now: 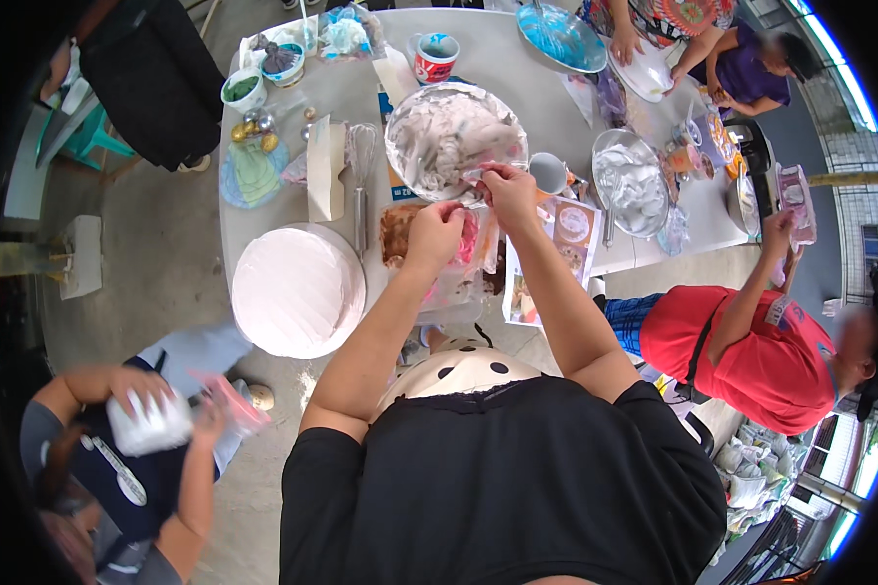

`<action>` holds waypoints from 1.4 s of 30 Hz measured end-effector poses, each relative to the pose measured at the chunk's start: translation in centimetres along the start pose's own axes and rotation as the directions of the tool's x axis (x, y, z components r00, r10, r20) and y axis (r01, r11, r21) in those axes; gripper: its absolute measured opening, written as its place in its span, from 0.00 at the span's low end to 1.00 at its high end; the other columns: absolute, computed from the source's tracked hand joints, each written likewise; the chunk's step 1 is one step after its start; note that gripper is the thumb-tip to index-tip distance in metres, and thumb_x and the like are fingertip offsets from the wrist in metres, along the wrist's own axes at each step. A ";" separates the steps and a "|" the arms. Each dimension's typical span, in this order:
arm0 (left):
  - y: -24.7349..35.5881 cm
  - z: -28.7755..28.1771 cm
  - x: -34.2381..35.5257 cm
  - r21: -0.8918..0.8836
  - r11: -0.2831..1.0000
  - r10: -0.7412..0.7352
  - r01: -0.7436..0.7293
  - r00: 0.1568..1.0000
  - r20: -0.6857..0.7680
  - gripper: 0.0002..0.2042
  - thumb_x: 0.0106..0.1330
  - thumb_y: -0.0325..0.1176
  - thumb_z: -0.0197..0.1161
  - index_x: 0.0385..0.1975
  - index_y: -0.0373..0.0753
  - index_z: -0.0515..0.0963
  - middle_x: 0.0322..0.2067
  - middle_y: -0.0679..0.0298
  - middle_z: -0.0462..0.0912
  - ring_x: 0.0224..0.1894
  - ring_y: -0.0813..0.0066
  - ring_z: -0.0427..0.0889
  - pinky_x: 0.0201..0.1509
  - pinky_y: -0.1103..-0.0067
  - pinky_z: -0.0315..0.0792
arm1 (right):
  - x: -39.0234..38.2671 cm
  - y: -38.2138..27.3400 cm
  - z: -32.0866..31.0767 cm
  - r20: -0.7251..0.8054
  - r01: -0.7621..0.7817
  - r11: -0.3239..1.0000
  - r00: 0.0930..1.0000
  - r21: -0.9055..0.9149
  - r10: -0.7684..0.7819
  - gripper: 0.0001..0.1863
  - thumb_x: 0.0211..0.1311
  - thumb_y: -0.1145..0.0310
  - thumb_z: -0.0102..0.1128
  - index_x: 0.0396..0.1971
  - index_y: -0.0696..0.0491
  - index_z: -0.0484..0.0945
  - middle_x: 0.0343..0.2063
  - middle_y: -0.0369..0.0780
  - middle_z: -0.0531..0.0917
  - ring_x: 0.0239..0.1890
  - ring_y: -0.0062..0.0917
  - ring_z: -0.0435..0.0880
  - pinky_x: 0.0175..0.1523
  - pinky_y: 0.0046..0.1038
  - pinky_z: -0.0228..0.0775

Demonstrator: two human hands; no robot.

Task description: The person is frosting a small pastry with pink and brown frosting using a small spatula while holding the pastry over a plastic container.

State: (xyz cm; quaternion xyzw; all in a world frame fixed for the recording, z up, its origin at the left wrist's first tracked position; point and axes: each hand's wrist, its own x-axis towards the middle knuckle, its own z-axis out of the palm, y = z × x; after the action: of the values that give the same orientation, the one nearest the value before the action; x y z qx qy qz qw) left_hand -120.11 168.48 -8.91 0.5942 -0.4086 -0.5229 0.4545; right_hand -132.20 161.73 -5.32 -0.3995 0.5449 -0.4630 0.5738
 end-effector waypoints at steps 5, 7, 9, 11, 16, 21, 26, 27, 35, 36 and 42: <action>-0.1 -1.2 -0.5 0.057 0.998 0.043 -0.040 0.998 -0.047 0.09 0.62 0.27 0.53 0.40 0.31 0.75 0.29 0.63 0.80 0.27 0.82 0.77 0.30 0.84 0.72 | 0.0 -0.7 0.5 -0.056 0.066 0.979 0.995 -0.191 -0.078 0.09 0.53 0.76 0.49 0.32 0.62 0.78 0.21 0.39 0.81 0.20 0.18 0.78 0.24 0.17 0.67; 0.2 -2.0 -1.1 0.161 0.980 0.134 -0.116 0.986 -0.102 0.10 0.62 0.28 0.53 0.40 0.32 0.75 0.28 0.63 0.80 0.26 0.83 0.77 0.28 0.85 0.71 | -1.0 -2.8 0.8 0.017 0.345 0.770 0.917 -0.537 -0.399 0.10 0.53 0.74 0.51 0.31 0.61 0.79 0.20 0.42 0.81 0.20 0.20 0.80 0.28 0.20 0.70; 0.3 -2.8 -1.3 0.083 0.995 0.071 -0.063 0.992 -0.105 0.10 0.62 0.29 0.53 0.40 0.32 0.75 0.27 0.64 0.79 0.25 0.84 0.76 0.27 0.85 0.71 | -3.0 -5.2 2.1 -0.007 0.361 0.763 0.902 -0.537 -0.431 0.10 0.52 0.73 0.51 0.31 0.60 0.79 0.21 0.45 0.81 0.22 0.25 0.81 0.30 0.24 0.70; 0.3 -3.6 -1.4 0.006 1.000 0.012 -0.012 0.995 -0.101 0.10 0.62 0.29 0.53 0.40 0.32 0.75 0.26 0.65 0.79 0.25 0.84 0.76 0.27 0.84 0.71 | -2.3 -3.6 2.3 -0.034 0.377 0.754 0.884 -0.538 -0.466 0.10 0.52 0.71 0.51 0.31 0.59 0.79 0.23 0.47 0.80 0.24 0.29 0.82 0.32 0.27 0.71; 0.3 -4.4 -1.6 0.096 0.995 0.056 -0.041 0.987 -0.153 0.10 0.62 0.30 0.54 0.40 0.34 0.75 0.26 0.67 0.79 0.24 0.84 0.76 0.25 0.85 0.71 | 0.5 -0.4 1.5 0.258 0.450 0.481 0.873 -0.753 -0.413 0.10 0.53 0.71 0.50 0.31 0.58 0.79 0.29 0.50 0.80 0.35 0.44 0.78 0.43 0.37 0.69; 2.7 -3.7 -2.2 0.163 0.983 0.112 -0.086 0.981 -0.156 0.11 0.57 0.32 0.58 0.36 0.32 0.78 0.29 0.57 0.82 0.30 0.73 0.80 0.36 0.79 0.72 | 0.6 -0.1 0.1 0.178 0.353 0.688 0.932 -0.634 -0.315 0.12 0.54 0.71 0.53 0.37 0.62 0.76 0.28 0.46 0.82 0.26 0.35 0.81 0.32 0.32 0.70; 4.0 -3.0 -0.5 0.241 0.954 0.212 -0.179 0.970 -0.119 0.12 0.56 0.30 0.57 0.39 0.35 0.78 0.25 0.65 0.79 0.25 0.81 0.75 0.30 0.82 0.69 | -0.1 -1.7 -0.3 0.141 0.002 0.947 0.989 -0.320 0.045 0.13 0.58 0.71 0.51 0.41 0.62 0.74 0.26 0.43 0.81 0.17 0.17 0.72 0.19 0.19 0.61; 4.1 -2.8 -0.1 0.283 0.941 0.222 -0.184 0.969 -0.106 0.13 0.55 0.29 0.56 0.40 0.36 0.78 0.25 0.65 0.79 0.25 0.80 0.75 0.30 0.82 0.68 | -0.4 -1.8 -0.5 0.123 -0.014 0.960 0.991 -0.279 0.050 0.13 0.59 0.71 0.50 0.41 0.62 0.73 0.25 0.42 0.80 0.15 0.13 0.69 0.17 0.16 0.58; 4.7 -2.1 1.7 0.287 0.938 0.200 -0.193 0.980 0.007 0.18 0.53 0.23 0.49 0.45 0.36 0.76 0.24 0.66 0.77 0.21 0.84 0.70 0.25 0.85 0.64 | -1.5 -2.4 -0.5 0.142 0.047 0.965 0.990 -0.256 -0.010 0.12 0.58 0.73 0.51 0.40 0.63 0.73 0.22 0.41 0.80 0.14 0.15 0.70 0.17 0.18 0.60; 4.7 -2.0 1.8 0.278 0.943 0.187 -0.186 0.982 0.022 0.18 0.53 0.23 0.49 0.45 0.36 0.76 0.24 0.67 0.77 0.20 0.84 0.70 0.24 0.85 0.64 | -1.6 -2.4 -0.4 0.152 0.038 0.970 0.988 -0.238 -0.001 0.13 0.59 0.72 0.50 0.41 0.63 0.72 0.24 0.41 0.79 0.14 0.15 0.68 0.17 0.18 0.58; 4.5 -1.7 1.9 0.248 0.956 0.143 -0.157 0.987 0.073 0.19 0.54 0.21 0.48 0.47 0.36 0.74 0.23 0.69 0.75 0.21 0.86 0.68 0.24 0.86 0.62 | -2.5 -2.2 0.0 0.169 0.006 0.982 0.985 -0.190 0.027 0.12 0.60 0.73 0.50 0.41 0.62 0.72 0.24 0.40 0.78 0.14 0.13 0.66 0.17 0.17 0.57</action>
State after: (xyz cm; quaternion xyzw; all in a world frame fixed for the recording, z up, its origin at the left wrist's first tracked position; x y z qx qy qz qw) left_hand -118.25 165.71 -4.96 0.6003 -0.5279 -0.4464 0.4021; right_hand -132.35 163.56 -2.55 -0.4877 0.5373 -0.3699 0.5802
